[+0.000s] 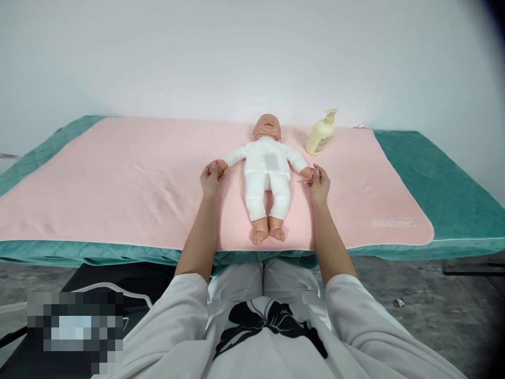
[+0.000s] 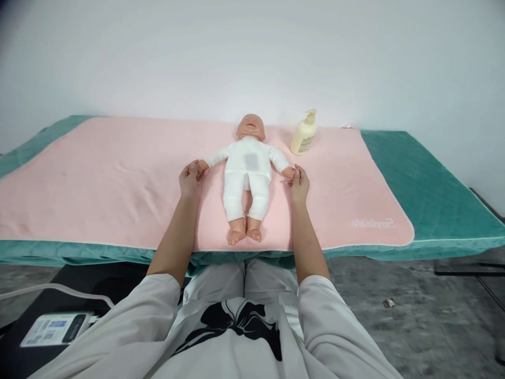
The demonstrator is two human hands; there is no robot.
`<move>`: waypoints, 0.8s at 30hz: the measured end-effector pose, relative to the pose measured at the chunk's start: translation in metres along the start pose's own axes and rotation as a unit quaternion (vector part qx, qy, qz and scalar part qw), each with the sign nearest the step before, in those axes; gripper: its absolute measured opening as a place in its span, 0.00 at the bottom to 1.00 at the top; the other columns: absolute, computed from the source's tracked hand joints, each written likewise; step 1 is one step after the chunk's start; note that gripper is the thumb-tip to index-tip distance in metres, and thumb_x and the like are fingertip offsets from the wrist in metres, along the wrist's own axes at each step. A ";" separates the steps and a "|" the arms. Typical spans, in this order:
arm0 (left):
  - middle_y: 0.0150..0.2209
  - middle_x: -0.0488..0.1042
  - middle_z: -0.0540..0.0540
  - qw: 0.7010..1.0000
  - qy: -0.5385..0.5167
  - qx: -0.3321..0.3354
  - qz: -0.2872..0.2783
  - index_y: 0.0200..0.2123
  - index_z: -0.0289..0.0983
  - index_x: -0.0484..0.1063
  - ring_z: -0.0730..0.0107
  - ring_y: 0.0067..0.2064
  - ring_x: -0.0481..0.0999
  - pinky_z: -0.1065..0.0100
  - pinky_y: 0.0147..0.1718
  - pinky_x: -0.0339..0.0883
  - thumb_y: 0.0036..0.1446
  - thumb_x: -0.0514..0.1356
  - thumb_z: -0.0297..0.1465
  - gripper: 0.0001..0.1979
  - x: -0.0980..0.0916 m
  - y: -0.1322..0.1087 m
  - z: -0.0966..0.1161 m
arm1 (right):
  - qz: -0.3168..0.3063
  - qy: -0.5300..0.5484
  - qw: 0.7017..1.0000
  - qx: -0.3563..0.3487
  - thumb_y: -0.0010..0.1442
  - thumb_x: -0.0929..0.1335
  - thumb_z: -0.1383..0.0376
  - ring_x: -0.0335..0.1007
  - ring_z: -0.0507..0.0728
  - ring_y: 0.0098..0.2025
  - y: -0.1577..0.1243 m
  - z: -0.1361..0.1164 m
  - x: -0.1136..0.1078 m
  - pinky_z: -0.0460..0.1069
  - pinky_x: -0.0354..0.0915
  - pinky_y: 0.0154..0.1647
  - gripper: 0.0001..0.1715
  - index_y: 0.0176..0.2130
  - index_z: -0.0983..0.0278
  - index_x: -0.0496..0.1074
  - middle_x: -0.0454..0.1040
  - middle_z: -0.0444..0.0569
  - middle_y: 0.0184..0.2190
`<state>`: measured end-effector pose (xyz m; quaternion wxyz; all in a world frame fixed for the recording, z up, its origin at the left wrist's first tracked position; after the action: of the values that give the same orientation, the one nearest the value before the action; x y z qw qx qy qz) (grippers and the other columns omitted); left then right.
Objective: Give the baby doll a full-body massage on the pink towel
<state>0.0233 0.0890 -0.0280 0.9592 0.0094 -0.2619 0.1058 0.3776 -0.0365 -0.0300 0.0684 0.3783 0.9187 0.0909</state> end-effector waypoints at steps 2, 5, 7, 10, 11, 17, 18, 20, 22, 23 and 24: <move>0.46 0.75 0.39 1.000 0.004 -0.001 0.001 0.39 0.33 0.75 0.69 0.42 0.79 0.60 0.49 0.77 0.67 0.59 0.31 0.07 0.000 0.001 -0.001 | 0.003 -0.003 1.000 0.010 0.66 0.61 0.49 0.69 0.45 0.22 0.001 0.002 0.000 0.44 0.68 0.24 0.31 0.58 0.66 0.71 0.76 0.56 0.49; 0.47 0.74 0.40 1.000 0.000 -0.007 0.007 0.39 0.34 0.74 0.69 0.43 0.79 0.59 0.50 0.77 0.68 0.56 0.29 0.07 -0.001 0.002 -0.001 | -0.005 0.008 1.000 0.026 0.66 0.61 0.49 0.70 0.45 0.23 0.003 0.006 0.002 0.45 0.70 0.26 0.31 0.60 0.64 0.70 0.75 0.55 0.51; 0.47 0.74 0.41 1.000 -0.002 -0.012 0.014 0.40 0.34 0.73 0.70 0.42 0.78 0.60 0.50 0.77 0.67 0.55 0.25 0.06 -0.001 0.002 -0.001 | -0.014 0.022 0.999 0.028 0.66 0.62 0.49 0.71 0.45 0.24 0.004 0.008 0.002 0.45 0.72 0.29 0.32 0.60 0.63 0.69 0.75 0.55 0.52; 0.45 0.73 0.43 1.000 0.000 -0.016 0.014 0.40 0.35 0.71 0.72 0.41 0.78 0.61 0.50 0.76 0.64 0.55 0.20 0.07 -0.001 0.002 -0.001 | -0.030 0.044 0.998 0.018 0.62 0.65 0.47 0.73 0.46 0.25 0.004 0.008 0.002 0.47 0.73 0.31 0.35 0.60 0.64 0.69 0.74 0.57 0.54; 0.45 0.72 0.43 1.000 0.001 -0.016 0.011 0.40 0.35 0.71 0.72 0.41 0.78 0.62 0.50 0.76 0.63 0.56 0.20 0.07 -0.001 0.002 -0.001 | -0.036 0.048 0.998 0.014 0.61 0.66 0.46 0.73 0.47 0.25 0.004 0.008 0.003 0.47 0.74 0.31 0.36 0.60 0.65 0.69 0.74 0.57 0.54; 0.44 0.71 0.44 1.000 0.005 -0.012 -0.010 0.40 0.36 0.70 0.74 0.38 0.78 0.65 0.48 0.76 0.61 0.59 0.21 0.06 0.001 -0.001 0.000 | -0.057 0.038 0.998 0.003 0.56 0.70 0.45 0.74 0.47 0.27 0.003 0.006 0.002 0.47 0.74 0.32 0.40 0.59 0.64 0.71 0.74 0.57 0.56; 0.44 0.72 0.44 1.000 0.010 -0.011 -0.011 0.41 0.36 0.70 0.75 0.37 0.78 0.66 0.47 0.76 0.62 0.59 0.22 0.06 0.001 -0.001 0.000 | -0.054 0.033 0.998 0.003 0.56 0.70 0.44 0.74 0.48 0.27 0.003 0.007 0.002 0.47 0.74 0.32 0.40 0.59 0.64 0.71 0.74 0.57 0.56; 0.43 0.72 0.44 0.999 0.028 -0.012 -0.012 0.42 0.37 0.69 0.76 0.33 0.78 0.68 0.42 0.77 0.63 0.59 0.24 0.05 0.001 -0.002 -0.001 | -0.047 0.023 0.999 0.005 0.56 0.69 0.45 0.74 0.48 0.27 0.003 0.007 0.002 0.46 0.73 0.31 0.40 0.59 0.65 0.71 0.75 0.57 0.55; 0.42 0.72 0.45 0.998 0.059 -0.018 -0.015 0.44 0.37 0.68 0.77 0.30 0.77 0.70 0.35 0.77 0.64 0.59 0.26 0.05 0.000 -0.003 -0.001 | -0.038 0.016 0.999 0.009 0.57 0.69 0.46 0.73 0.47 0.26 0.003 0.007 0.001 0.46 0.73 0.30 0.39 0.60 0.65 0.70 0.75 0.57 0.55; 0.43 0.72 0.44 0.996 0.081 -0.018 -0.016 0.45 0.37 0.68 0.78 0.28 0.76 0.71 0.32 0.76 0.64 0.59 0.27 0.06 -0.001 -0.004 -0.001 | -0.033 0.016 0.999 0.011 0.58 0.68 0.46 0.73 0.47 0.26 0.002 0.007 0.001 0.46 0.73 0.30 0.38 0.60 0.65 0.70 0.75 0.57 0.55; 0.45 0.72 0.44 0.994 0.105 -0.015 -0.018 0.46 0.37 0.68 0.78 0.27 0.76 0.72 0.30 0.75 0.63 0.60 0.28 0.08 -0.003 -0.006 -0.001 | -0.027 0.017 0.999 0.012 0.59 0.68 0.47 0.73 0.47 0.26 0.002 0.006 0.001 0.47 0.73 0.30 0.38 0.61 0.65 0.69 0.75 0.57 0.55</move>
<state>0.0228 0.0828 -0.0301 0.9832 -0.0114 -0.1610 0.0848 0.3791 -0.0335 -0.0358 0.0509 0.3527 0.9305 0.0844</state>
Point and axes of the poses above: each hand's wrist, its own y-axis towards the middle knuckle, its own x-axis out of the palm, z = x × y, the point moved 4 cm from there along y, towards the middle knuckle
